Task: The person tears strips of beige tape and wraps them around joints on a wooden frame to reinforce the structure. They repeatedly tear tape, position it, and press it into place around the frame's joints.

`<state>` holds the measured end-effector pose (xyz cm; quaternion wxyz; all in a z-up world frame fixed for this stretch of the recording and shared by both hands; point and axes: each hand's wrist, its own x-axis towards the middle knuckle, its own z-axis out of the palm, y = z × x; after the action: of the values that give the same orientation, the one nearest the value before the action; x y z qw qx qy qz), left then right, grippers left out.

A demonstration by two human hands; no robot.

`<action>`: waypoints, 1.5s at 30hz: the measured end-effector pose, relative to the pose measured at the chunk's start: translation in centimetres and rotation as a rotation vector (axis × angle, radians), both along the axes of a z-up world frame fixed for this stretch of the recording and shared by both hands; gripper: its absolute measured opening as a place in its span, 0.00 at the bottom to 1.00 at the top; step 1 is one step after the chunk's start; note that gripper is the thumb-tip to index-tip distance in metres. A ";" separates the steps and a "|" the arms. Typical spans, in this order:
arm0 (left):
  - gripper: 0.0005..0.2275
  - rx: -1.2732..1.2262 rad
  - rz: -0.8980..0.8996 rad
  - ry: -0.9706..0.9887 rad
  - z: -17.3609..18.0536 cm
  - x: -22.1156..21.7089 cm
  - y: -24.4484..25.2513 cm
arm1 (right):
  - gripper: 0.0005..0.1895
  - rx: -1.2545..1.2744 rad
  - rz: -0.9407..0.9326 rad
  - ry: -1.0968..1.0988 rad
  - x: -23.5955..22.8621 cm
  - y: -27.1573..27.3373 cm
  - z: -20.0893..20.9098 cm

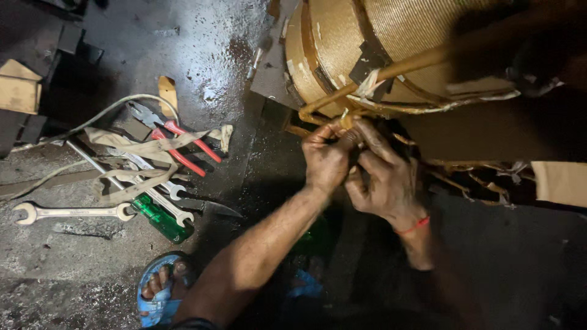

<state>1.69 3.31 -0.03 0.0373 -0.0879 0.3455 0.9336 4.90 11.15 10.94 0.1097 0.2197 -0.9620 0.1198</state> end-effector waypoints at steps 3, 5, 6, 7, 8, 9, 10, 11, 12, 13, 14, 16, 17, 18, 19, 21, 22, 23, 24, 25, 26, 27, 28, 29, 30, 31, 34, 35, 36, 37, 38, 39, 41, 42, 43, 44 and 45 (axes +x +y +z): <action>0.11 0.043 -0.032 -0.022 1.4 0.7 -1.1 | 0.14 0.176 0.031 -0.046 -0.8 -0.5 1.7; 0.14 0.009 -0.040 0.107 1.8 1.4 -2.0 | 0.15 0.272 -0.031 -0.240 -0.9 -0.4 2.4; 0.12 -0.079 -0.038 0.084 1.9 1.6 -2.3 | 0.16 0.319 -0.065 -0.338 -1.0 -0.2 2.6; 0.11 -0.165 -0.039 0.064 1.9 1.8 -2.5 | 0.16 0.338 -0.033 -0.311 -1.1 0.0 2.5; 0.09 -0.251 -0.040 0.044 1.9 1.8 -2.6 | 0.18 0.358 -0.001 -0.285 -1.3 0.3 2.3; 0.08 -0.343 -0.039 0.037 1.8 1.6 -2.8 | 0.20 0.377 0.039 -0.256 -1.8 0.5 2.1; 0.06 -0.434 -0.038 0.029 1.7 1.4 -3.1 | 0.19 0.308 0.175 -0.123 -2.2 0.7 2.0; 0.04 -0.527 -0.036 0.023 1.6 1.2 -3.3 | 0.18 0.237 0.309 0.012 -2.8 1.0 2.0; 0.06 -0.546 0.022 0.081 1.5 0.9 -3.5 | 0.19 0.165 0.442 0.147 -3.3 1.1 1.9; 0.08 -0.558 0.084 0.144 1.6 0.5 -3.5 | 0.16 0.211 0.325 -0.044 -3.9 1.1 2.0; 0.11 -0.569 0.146 0.208 1.6 0.1 -3.5 | 0.14 0.254 0.207 -0.234 -4.3 1.1 2.1; 0.18 -0.632 0.252 0.320 1.6 -0.1 -3.5 | 0.11 0.238 0.182 -0.385 -4.7 0.8 2.4; 0.22 -0.664 0.299 0.377 1.5 0.1 -3.5 | 0.10 0.175 0.267 -0.340 -4.5 0.6 2.5; 0.23 -0.655 0.268 0.381 1.4 0.3 -3.6 | 0.09 0.112 0.350 -0.294 -4.3 0.5 2.6; 0.24 -0.647 0.235 0.384 1.3 0.3 -3.6 | 0.09 0.100 0.314 -0.337 -3.9 0.5 2.8; 0.25 -0.724 0.239 0.395 1.2 0.3 -3.5 | 0.08 0.078 0.238 -0.421 -3.6 0.7 3.2; 0.26 -0.809 0.276 0.403 1.2 0.3 -3.3 | 0.09 0.038 0.314 -0.313 -3.5 0.9 3.4; 0.28 -0.895 0.309 0.410 1.1 0.4 -3.2 | 0.11 -0.003 0.388 -0.208 -3.3 1.1 3.6; 0.27 -0.926 0.287 0.400 1.1 0.5 -3.0 | 0.13 -0.043 0.461 -0.102 -3.1 1.3 3.6; 0.27 -0.962 0.264 0.390 1.0 0.6 -3.0 | 0.12 -0.063 0.406 -0.183 -2.9 1.5 3.4; 0.27 -0.998 0.241 0.380 1.0 0.6 -3.0 | 0.11 -0.083 0.352 -0.264 -2.5 1.6 3.1; 0.26 -0.922 0.243 0.385 1.0 0.6 -3.0 | 0.11 -0.103 0.299 -0.343 -2.3 1.6 2.7; 0.24 -0.846 0.244 0.389 1.1 0.5 -3.0 | 0.08 -0.186 0.214 -0.240 -1.6 1.5 2.2; 0.23 -0.765 0.249 0.392 1.3 0.4 -3.0 | 0.05 -0.263 0.133 -0.135 -0.4 1.4 1.6; 0.23 -0.728 0.219 0.380 1.5 0.2 -2.9 | 0.04 -0.339 0.052 -0.030 0.8 1.3 0.8; 0.23 -0.694 0.191 0.363 1.7 0.2 -3.0 | 0.04 -0.515 -0.069 -0.067 1.7 1.2 -0.3; 0.16 -0.652 0.037 0.200 2.3 0.5 -3.4 | 0.06 -0.994 -0.449 -0.210 4.1 1.0 -5.0; 0.13 -0.643 -0.023 0.140 2.7 0.4 -3.4 | 0.07 -1.117 -0.561 -0.262 4.2 1.1 -6.4; 0.11 -0.637 -0.077 0.118 3.1 0.3 -3.6 | 0.07 -1.240 -0.673 -0.315 4.4 1.2 -7.4; 0.09 -0.630 -0.127 0.091 3.4 -0.2 -3.8 | 0.09 -1.294 -0.620 -0.310 4.2 1.4 -8.2; 0.07 -0.622 -0.177 0.064 3.7 -0.6 -4.1 | 0.11 -1.347 -0.566 -0.303 4.2 1.5 -8.7; 0.06 -0.558 -0.170 0.096 3.9 -0.9 -4.2 | 0.13 -1.398 -0.516 -0.302 4.5 1.7 -8.9; 0.06 -0.436 -0.170 0.130 3.0 -1.0 -4.1 | 0.16 -0.988 -0.402 -0.190 6.1 2.6 -9.5; 0.09 -0.568 -0.103 0.233 2.0 -1.2 -3.9 | 0.18 -0.787 -0.349 -0.155 7.6 3.0 -10.1; 0.14 -0.690 -0.039 0.330 1.2 -1.0 -4.0 | 0.19 -0.662 -0.300 -0.204 9.7 3.1 -9.9; 0.15 -0.733 0.009 0.341 0.6 -0.2 -3.7 | 0.20 -0.539 -0.246 -0.255 11.9 3.0 -9.7; 0.16 -0.780 0.069 0.364 -0.2 -0.3 -3.4 | 0.21 -0.421 -0.174 -0.293 13.1 3.1 -9.9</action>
<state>1.35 -0.04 -0.23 -0.0914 0.0594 0.6704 0.7340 17.99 14.22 1.08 0.0224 0.0886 -0.9367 0.3379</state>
